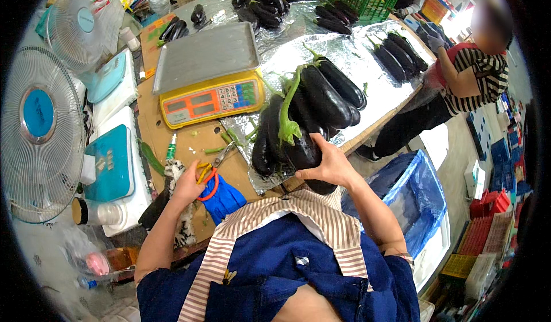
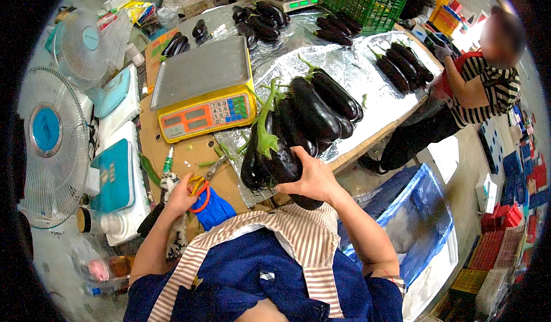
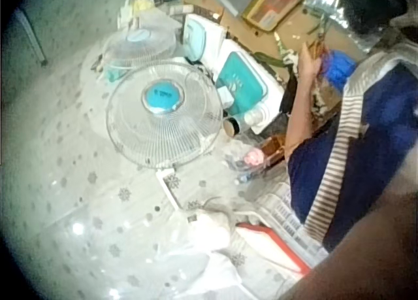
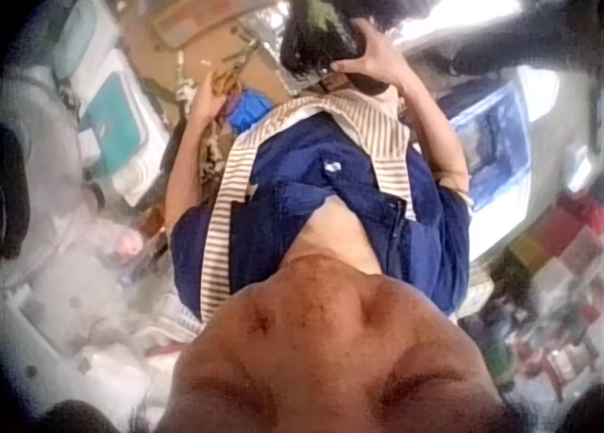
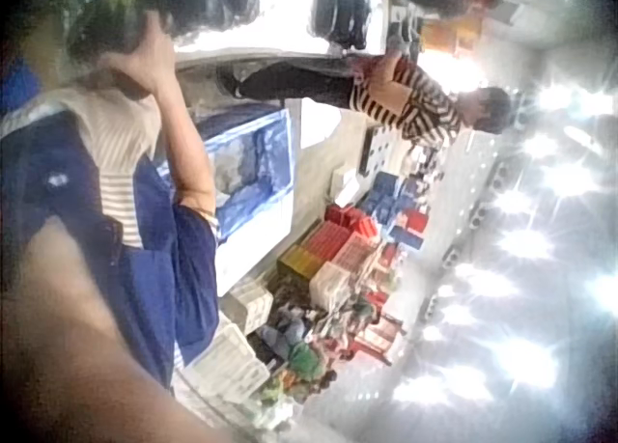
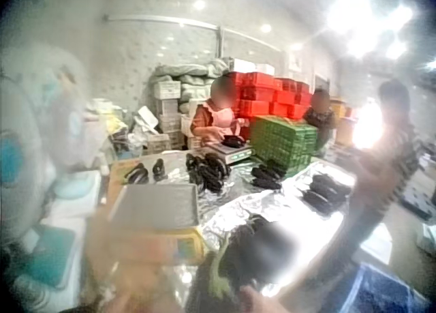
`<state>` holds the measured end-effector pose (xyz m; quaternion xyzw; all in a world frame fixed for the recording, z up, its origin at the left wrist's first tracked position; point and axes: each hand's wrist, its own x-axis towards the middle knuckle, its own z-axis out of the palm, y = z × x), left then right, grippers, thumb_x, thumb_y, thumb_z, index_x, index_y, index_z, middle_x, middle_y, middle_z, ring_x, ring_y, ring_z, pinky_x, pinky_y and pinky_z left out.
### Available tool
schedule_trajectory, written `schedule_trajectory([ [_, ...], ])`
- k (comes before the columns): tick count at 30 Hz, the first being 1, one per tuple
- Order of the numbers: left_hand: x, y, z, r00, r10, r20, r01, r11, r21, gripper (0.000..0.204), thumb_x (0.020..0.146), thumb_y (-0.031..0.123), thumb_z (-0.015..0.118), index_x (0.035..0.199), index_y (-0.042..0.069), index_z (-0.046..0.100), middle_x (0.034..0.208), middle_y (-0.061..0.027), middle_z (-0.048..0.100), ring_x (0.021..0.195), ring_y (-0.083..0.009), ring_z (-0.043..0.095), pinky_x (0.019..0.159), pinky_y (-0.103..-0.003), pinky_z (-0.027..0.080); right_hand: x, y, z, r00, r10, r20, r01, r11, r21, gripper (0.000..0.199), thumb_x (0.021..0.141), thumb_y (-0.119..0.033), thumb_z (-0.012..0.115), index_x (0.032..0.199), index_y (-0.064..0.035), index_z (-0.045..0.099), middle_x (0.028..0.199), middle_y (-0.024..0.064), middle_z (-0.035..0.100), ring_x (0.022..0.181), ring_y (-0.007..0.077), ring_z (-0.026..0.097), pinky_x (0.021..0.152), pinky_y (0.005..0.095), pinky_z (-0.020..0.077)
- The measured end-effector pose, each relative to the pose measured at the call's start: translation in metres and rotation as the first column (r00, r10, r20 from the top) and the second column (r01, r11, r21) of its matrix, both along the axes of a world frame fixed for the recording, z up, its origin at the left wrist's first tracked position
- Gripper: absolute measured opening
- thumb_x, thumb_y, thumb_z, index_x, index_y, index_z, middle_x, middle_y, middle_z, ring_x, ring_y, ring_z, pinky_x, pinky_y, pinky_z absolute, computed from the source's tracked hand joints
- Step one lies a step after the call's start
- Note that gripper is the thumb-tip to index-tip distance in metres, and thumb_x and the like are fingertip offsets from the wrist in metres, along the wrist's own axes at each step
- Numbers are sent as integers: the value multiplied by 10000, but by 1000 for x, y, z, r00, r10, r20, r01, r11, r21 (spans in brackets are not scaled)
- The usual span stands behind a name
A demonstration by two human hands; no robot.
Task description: The person picks up eggplants from a blue crate, trims the green stems using scissors, and places the trimmed eggplants onto a table covered with aluminum foil. The person repeats this process for multiple eggplants, handling them one at a time.
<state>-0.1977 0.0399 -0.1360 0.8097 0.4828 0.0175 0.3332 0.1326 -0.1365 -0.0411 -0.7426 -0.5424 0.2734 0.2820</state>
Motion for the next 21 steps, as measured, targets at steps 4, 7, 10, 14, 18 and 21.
schedule_trajectory([
  [4, 5, -4, 1, 979, -196, -51, 203, 945, 257, 639, 680, 130, 620, 1259, 22, 372, 902, -228, 583, 855, -391, 562, 722, -449, 455, -1, -1, -5, 1000, -21, -12, 21, 999, 44, 829, 543, -420, 770, 1185, -23, 428, 943, 216, 615, 895, 353, 604, 799, 387, 459],
  [7, 9, -7, 13, 971, -140, -195, 163, 981, 105, 638, 676, 182, 623, 1254, 50, 385, 971, -250, 573, 899, -400, 552, 760, -447, 453, -3, -2, 2, 996, -30, -89, 29, 999, -19, 790, 562, -290, 797, 1184, 28, 426, 998, 196, 591, 926, 264, 582, 825, 327, 438],
  [10, 12, 5, 25, 959, -161, -234, 145, 986, -86, 577, 706, 171, 624, 1224, 6, 431, 948, -200, 608, 846, -274, 608, 719, -361, 485, 0, 0, 6, 995, -13, -104, 9, 999, -31, 789, 556, -310, 798, 1170, 30, 435, 991, 201, 590, 920, 272, 585, 820, 336, 440],
  [14, -8, 21, 35, 990, 13, 141, 47, 909, -414, 546, 743, 168, 656, 1215, -29, 465, 885, -94, 624, 757, -126, 586, 603, -283, 487, 3, 1, 10, 998, -25, -65, 23, 999, -33, 799, 547, -353, 790, 1160, 26, 445, 985, 209, 588, 912, 296, 589, 815, 348, 443],
  [18, -16, 16, 45, 864, 258, 432, 119, 730, -673, 591, 764, 157, 658, 1260, -46, 409, 756, -78, 588, 626, -132, 560, 469, -267, 429, 5, 3, 1, 1000, -13, -4, 13, 999, 40, 812, 545, -409, 777, 1166, -7, 443, 907, 225, 615, 862, 346, 613, 785, 379, 467],
  [21, -14, 1, 54, 772, 402, 492, 221, 556, -801, 579, 759, 161, 654, 1247, -44, 418, 702, -54, 543, 588, -121, 534, 452, -257, 402, 3, 6, 1, 1000, 25, -18, -25, 1000, 18, 795, 547, -404, 774, 1155, -10, 448, 909, 228, 614, 865, 353, 611, 781, 383, 468],
])
